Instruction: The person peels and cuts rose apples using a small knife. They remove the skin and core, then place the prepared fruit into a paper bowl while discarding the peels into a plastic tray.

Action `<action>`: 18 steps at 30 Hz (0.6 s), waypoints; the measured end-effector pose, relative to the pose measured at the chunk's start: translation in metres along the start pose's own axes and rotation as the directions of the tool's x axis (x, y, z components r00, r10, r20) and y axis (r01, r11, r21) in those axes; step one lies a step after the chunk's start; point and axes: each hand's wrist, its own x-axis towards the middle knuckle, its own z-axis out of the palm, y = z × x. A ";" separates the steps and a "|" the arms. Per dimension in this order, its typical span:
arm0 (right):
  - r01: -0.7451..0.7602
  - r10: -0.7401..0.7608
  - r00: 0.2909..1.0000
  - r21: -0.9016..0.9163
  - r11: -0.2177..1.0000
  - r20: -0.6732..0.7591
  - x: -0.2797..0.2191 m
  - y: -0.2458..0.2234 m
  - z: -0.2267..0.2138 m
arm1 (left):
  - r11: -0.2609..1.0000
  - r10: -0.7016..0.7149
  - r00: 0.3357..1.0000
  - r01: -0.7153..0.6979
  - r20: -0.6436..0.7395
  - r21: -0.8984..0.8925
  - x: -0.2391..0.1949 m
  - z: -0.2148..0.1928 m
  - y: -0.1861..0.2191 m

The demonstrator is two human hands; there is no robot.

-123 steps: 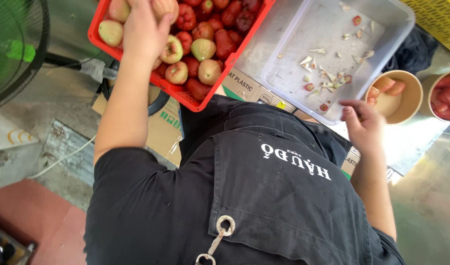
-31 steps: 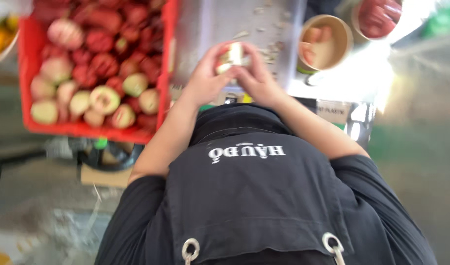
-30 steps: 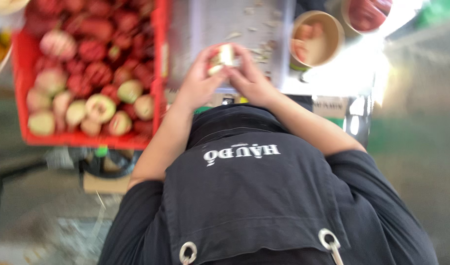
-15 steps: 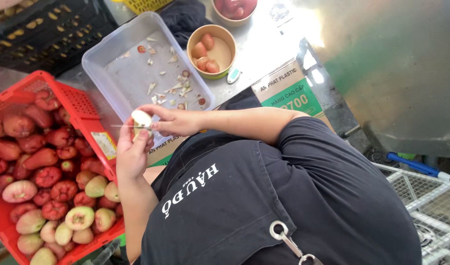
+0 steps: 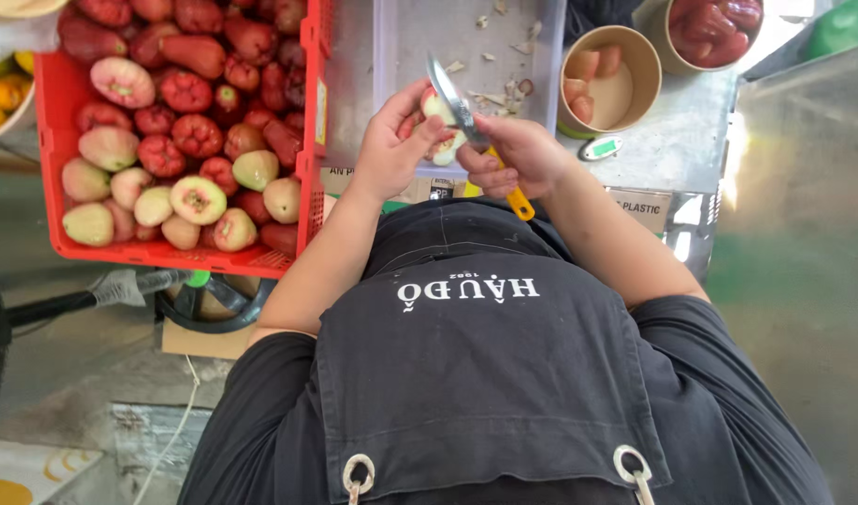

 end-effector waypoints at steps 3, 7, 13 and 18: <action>0.212 -0.397 0.899 -0.609 0.764 -0.185 -0.002 0.010 0.018 | 0.998 0.064 0.998 -0.064 0.017 -0.013 -0.005 0.010 0.019; 0.085 -0.622 0.780 -0.974 0.210 -0.066 -0.006 0.011 0.036 | 0.996 0.084 0.996 -0.084 0.035 0.026 -0.008 0.023 0.034; -0.053 -0.633 0.759 -0.983 0.175 -0.153 0.006 0.010 0.038 | 0.995 0.101 0.992 -0.100 0.068 -0.019 -0.007 0.022 0.023; 0.312 -0.546 0.815 -0.649 0.694 -0.193 0.011 0.020 0.017 | 0.999 0.049 0.998 -0.049 0.035 0.010 -0.003 0.019 0.020</action>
